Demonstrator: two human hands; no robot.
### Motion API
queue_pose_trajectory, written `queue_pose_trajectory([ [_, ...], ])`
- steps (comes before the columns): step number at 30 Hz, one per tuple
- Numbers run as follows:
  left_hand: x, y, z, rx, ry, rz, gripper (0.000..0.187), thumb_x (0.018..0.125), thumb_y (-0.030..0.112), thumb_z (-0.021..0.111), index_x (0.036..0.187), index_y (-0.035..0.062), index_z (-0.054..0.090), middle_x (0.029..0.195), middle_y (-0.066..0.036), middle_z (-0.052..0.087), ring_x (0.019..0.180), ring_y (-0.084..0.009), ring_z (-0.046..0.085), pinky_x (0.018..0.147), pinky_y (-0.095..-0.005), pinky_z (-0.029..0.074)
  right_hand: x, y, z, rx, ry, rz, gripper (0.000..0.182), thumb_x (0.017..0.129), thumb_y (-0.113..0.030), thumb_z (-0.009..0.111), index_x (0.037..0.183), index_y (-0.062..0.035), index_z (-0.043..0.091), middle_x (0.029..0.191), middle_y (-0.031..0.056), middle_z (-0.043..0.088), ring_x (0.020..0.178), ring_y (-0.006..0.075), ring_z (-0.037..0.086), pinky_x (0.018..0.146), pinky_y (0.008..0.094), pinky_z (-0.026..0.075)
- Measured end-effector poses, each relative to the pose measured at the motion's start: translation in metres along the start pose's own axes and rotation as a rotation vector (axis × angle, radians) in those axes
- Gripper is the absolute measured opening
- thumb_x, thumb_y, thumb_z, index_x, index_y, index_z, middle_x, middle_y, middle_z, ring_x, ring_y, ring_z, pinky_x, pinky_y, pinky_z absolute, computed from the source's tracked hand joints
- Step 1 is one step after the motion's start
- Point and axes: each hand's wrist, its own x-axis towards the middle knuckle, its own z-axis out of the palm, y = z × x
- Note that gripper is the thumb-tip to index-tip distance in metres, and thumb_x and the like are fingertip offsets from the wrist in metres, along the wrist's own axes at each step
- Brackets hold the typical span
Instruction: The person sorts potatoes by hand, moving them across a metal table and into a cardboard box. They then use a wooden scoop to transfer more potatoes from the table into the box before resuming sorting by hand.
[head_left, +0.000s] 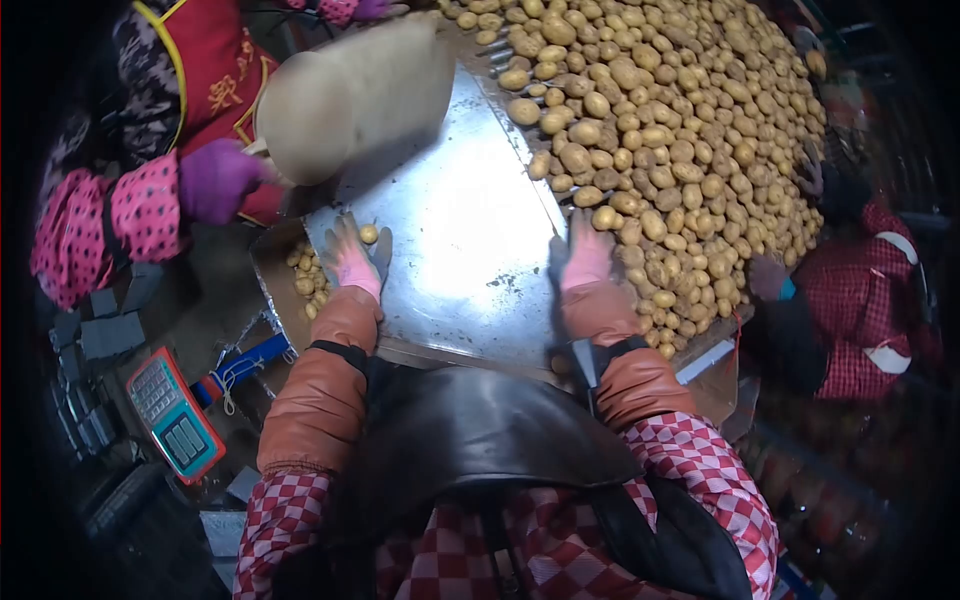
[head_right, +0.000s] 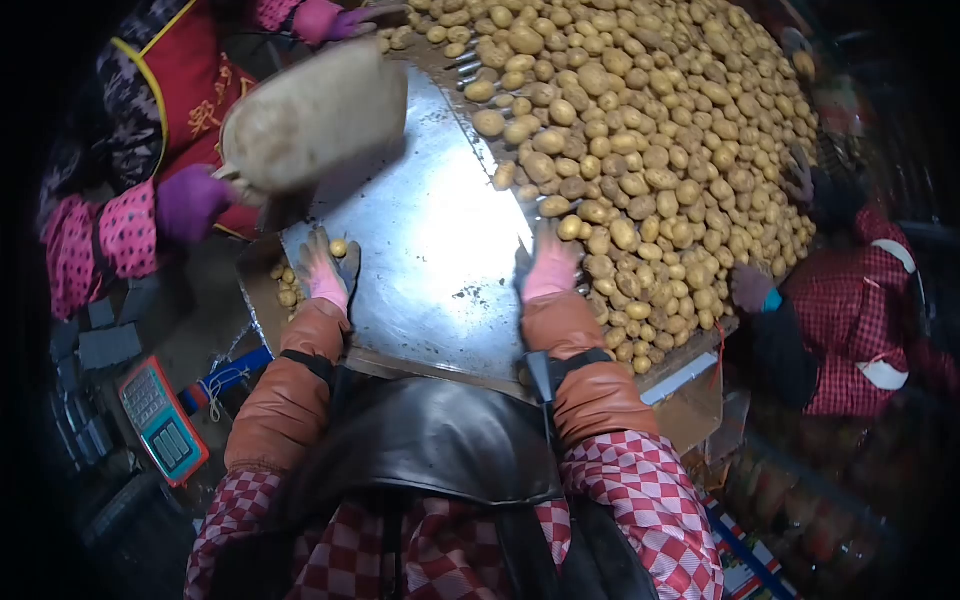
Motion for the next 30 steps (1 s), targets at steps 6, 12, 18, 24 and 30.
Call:
queue_pose_trajectory([
  [6, 0.010, 0.001, -0.002, 0.056, -0.072, -0.028, 0.082, 0.089, 0.052, 0.062, 0.155, 0.0168, 0.028, 0.160, -0.013, 0.027, 0.150, -0.0363, 0.018, 0.117, -0.0638, 0.009, 0.017, -0.078, 0.034, -0.018, -0.267, -0.353, 0.066, 0.090, -0.039, 0.065, 0.142, -0.0050, 0.043, 0.146, 0.0196, 0.045, 0.136, 0.0374, 0.041, 0.119, 0.0528, 0.021],
  [12, 0.018, -0.057, 0.048, 0.076, 0.021, 0.009, 0.073, 0.087, 0.053, 0.063, 0.145, 0.0121, 0.045, 0.150, -0.016, 0.044, 0.141, -0.0387, 0.036, 0.114, -0.0564, 0.024, 0.052, -0.011, -0.035, -0.077, -0.690, 0.157, 0.040, 0.090, -0.029, 0.063, 0.118, -0.0005, 0.065, 0.136, 0.0248, 0.054, 0.123, 0.0320, 0.056, 0.100, 0.0415, 0.047],
  [18, 0.003, -0.049, 0.057, 0.244, 0.334, 0.626, 0.030, 0.097, 0.018, 0.050, 0.108, 0.0014, 0.072, 0.116, -0.020, 0.068, 0.109, -0.0338, 0.065, 0.091, -0.0419, 0.053, 0.017, -0.024, -0.074, 0.254, -0.244, 0.544, 0.049, 0.091, -0.028, 0.058, 0.132, -0.0006, 0.052, 0.129, 0.0271, 0.056, 0.113, 0.0365, 0.060, 0.094, 0.0432, 0.050],
  [24, -0.004, 0.016, -0.031, 0.153, -0.116, 0.145, 0.076, 0.083, 0.052, 0.068, 0.142, 0.0093, 0.048, 0.140, -0.019, 0.054, 0.130, -0.0381, 0.048, 0.110, -0.0460, 0.035, -0.064, -0.019, -0.007, -0.097, -0.225, 0.026, 0.077, 0.087, -0.043, 0.065, 0.148, -0.0046, 0.036, 0.144, 0.0258, 0.042, 0.135, 0.0432, 0.038, 0.117, 0.0533, 0.025],
  [30, -0.016, 0.022, -0.010, -0.051, 0.088, 0.317, 0.066, 0.084, 0.042, 0.072, 0.136, 0.0066, 0.053, 0.136, -0.021, 0.055, 0.128, -0.0415, 0.048, 0.111, -0.0464, 0.033, -0.073, 0.119, -0.019, 0.431, -0.291, 0.326, 0.051, 0.092, -0.032, 0.064, 0.135, -0.0063, 0.055, 0.129, 0.0226, 0.059, 0.117, 0.0303, 0.060, 0.098, 0.0399, 0.049],
])
